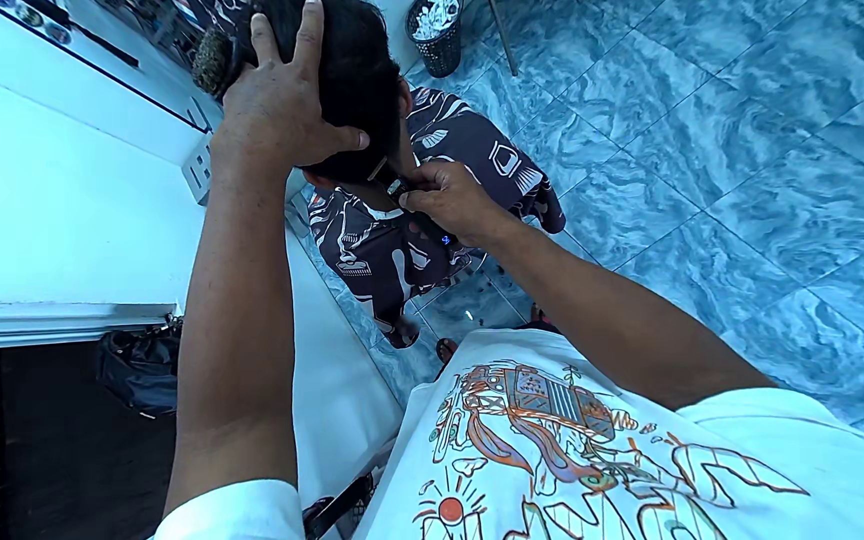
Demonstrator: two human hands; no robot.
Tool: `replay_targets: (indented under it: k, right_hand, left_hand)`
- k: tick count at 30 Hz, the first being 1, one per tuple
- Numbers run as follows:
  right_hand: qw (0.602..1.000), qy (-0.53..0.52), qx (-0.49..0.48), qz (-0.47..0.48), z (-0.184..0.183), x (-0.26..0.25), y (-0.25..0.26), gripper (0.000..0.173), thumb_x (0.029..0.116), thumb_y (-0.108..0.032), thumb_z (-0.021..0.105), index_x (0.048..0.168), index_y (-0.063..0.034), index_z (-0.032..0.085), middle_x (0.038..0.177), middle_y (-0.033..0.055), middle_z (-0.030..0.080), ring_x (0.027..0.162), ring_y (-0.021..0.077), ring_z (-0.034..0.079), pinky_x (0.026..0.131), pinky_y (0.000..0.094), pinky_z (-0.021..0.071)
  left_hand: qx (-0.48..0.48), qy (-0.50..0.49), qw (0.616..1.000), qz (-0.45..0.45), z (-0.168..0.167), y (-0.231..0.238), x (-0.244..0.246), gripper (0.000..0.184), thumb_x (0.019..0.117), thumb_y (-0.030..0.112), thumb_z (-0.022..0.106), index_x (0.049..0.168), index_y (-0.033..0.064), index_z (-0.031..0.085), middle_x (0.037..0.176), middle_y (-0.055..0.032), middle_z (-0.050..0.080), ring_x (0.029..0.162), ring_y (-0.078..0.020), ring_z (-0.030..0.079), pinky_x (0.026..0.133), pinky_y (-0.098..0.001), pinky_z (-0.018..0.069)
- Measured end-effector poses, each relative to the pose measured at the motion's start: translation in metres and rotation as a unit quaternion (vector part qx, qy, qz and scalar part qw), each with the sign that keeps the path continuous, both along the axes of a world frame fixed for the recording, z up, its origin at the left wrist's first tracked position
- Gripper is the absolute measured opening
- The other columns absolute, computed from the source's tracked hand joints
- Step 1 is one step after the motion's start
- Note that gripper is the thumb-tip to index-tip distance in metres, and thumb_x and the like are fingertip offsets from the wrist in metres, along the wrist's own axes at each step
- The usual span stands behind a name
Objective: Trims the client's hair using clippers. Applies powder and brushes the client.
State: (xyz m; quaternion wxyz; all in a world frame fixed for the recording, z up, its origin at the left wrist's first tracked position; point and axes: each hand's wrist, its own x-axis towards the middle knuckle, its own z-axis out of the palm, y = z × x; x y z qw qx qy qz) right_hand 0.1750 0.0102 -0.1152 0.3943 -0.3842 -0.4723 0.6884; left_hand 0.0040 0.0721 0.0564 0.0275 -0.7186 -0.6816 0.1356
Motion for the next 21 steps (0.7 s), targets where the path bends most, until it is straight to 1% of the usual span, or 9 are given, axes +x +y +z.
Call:
replay_targets:
  k: [3,7,10,12,14,16,18,19,21]
  right_hand:
    - [0.999,0.042,0.021,-0.001,-0.002,0.001,0.0,0.032,0.0984,-0.01,0.067,0.128,0.001,0.063,0.109,0.0159,0.07,0.083,0.0246,0.073,0.07,0.0393,0.065]
    - [0.999,0.039,0.022,-0.002,0.001,0.0,-0.003,0.03,0.0976,-0.009,0.067,0.126,0.0016,0.064,0.105,0.0155,0.071,0.077,0.0235,0.073,0.066,0.0378,0.0644]
    - [0.997,0.057,0.041,0.017,-0.005,0.004,-0.002,0.034,0.0987,-0.009,0.067,0.13,0.0017,0.062,0.112,0.0164,0.069,0.085,0.0243,0.073,0.073,0.0391,0.0649]
    - [0.999,0.009,0.017,0.044,-0.008,0.011,-0.004,0.031,0.0993,-0.011,0.066,0.127,0.001,0.064,0.109,0.016,0.071,0.078,0.0233,0.072,0.068,0.0387,0.0639]
    - [0.996,-0.043,-0.038,0.062,-0.012,0.023,0.0,0.027,0.1022,-0.016,0.062,0.124,0.0013,0.063,0.102,0.0171,0.07,0.071,0.0248,0.071,0.062,0.0406,0.0634]
    - [0.992,-0.051,-0.093,0.072,-0.017,0.035,0.003,0.028,0.1043,-0.019,0.059,0.123,0.0023,0.061,0.098,0.0185,0.069,0.068,0.0269,0.071,0.06,0.042,0.0641]
    - [0.988,-0.037,-0.123,0.085,-0.02,0.043,0.009,0.029,0.104,-0.02,0.06,0.121,0.0033,0.06,0.096,0.0195,0.069,0.068,0.0286,0.072,0.061,0.0434,0.0648]
    - [0.987,-0.025,-0.128,0.093,-0.021,0.045,0.014,0.029,0.1028,-0.019,0.061,0.121,0.0034,0.059,0.095,0.0198,0.069,0.068,0.0292,0.072,0.061,0.0441,0.0647]
    - [0.985,-0.008,-0.124,0.117,-0.022,0.048,0.024,0.03,0.1001,-0.018,0.065,0.12,0.0035,0.06,0.095,0.0203,0.07,0.067,0.0294,0.072,0.059,0.0443,0.0644]
  left_hand:
    - [0.001,-0.001,1.0,-0.003,0.0,0.001,0.0,0.126,0.0731,0.073,0.076,0.167,0.0315,0.003,0.166,-0.0347,0.01,0.133,-0.0647,0.041,0.092,-0.0797,0.0415]
    - [0.001,-0.007,1.0,-0.012,0.0,0.001,-0.004,0.126,0.0718,0.072,0.077,0.167,0.0301,0.006,0.165,-0.0352,0.012,0.134,-0.064,0.04,0.094,-0.0805,0.0402]
    - [-0.006,-0.005,1.0,-0.009,0.002,-0.001,-0.001,0.125,0.0732,0.071,0.077,0.167,0.0299,0.005,0.165,-0.0361,0.012,0.133,-0.0653,0.04,0.094,-0.0814,0.0395]
    - [-0.013,0.004,1.0,-0.002,0.003,-0.004,0.001,0.127,0.0724,0.074,0.076,0.166,0.031,0.002,0.166,-0.0361,0.009,0.13,-0.0664,0.043,0.091,-0.081,0.0414]
    - [-0.008,-0.002,1.0,0.003,0.007,-0.003,0.005,0.129,0.0689,0.082,0.072,0.166,0.0313,0.004,0.165,-0.0363,0.01,0.127,-0.0659,0.046,0.09,-0.0803,0.0426]
    - [-0.005,-0.007,1.0,0.015,0.008,-0.002,0.01,0.128,0.067,0.091,0.063,0.166,0.0286,0.012,0.162,-0.0378,0.018,0.125,-0.0639,0.05,0.09,-0.0797,0.0438]
    - [-0.002,0.0,0.999,0.038,0.011,-0.002,0.02,0.122,0.0689,0.095,0.055,0.163,0.0253,0.02,0.158,-0.0364,0.03,0.125,-0.0606,0.052,0.091,-0.0786,0.0439]
    - [-0.001,0.009,0.999,0.05,0.013,-0.002,0.026,0.121,0.0701,0.094,0.055,0.162,0.0224,0.024,0.155,-0.0359,0.035,0.124,-0.0594,0.054,0.091,-0.0784,0.044]
    - [0.002,0.027,0.997,0.07,0.017,0.0,0.04,0.12,0.07,0.086,0.067,0.159,0.0143,0.027,0.153,-0.0356,0.038,0.123,-0.0586,0.054,0.091,-0.0778,0.0443]
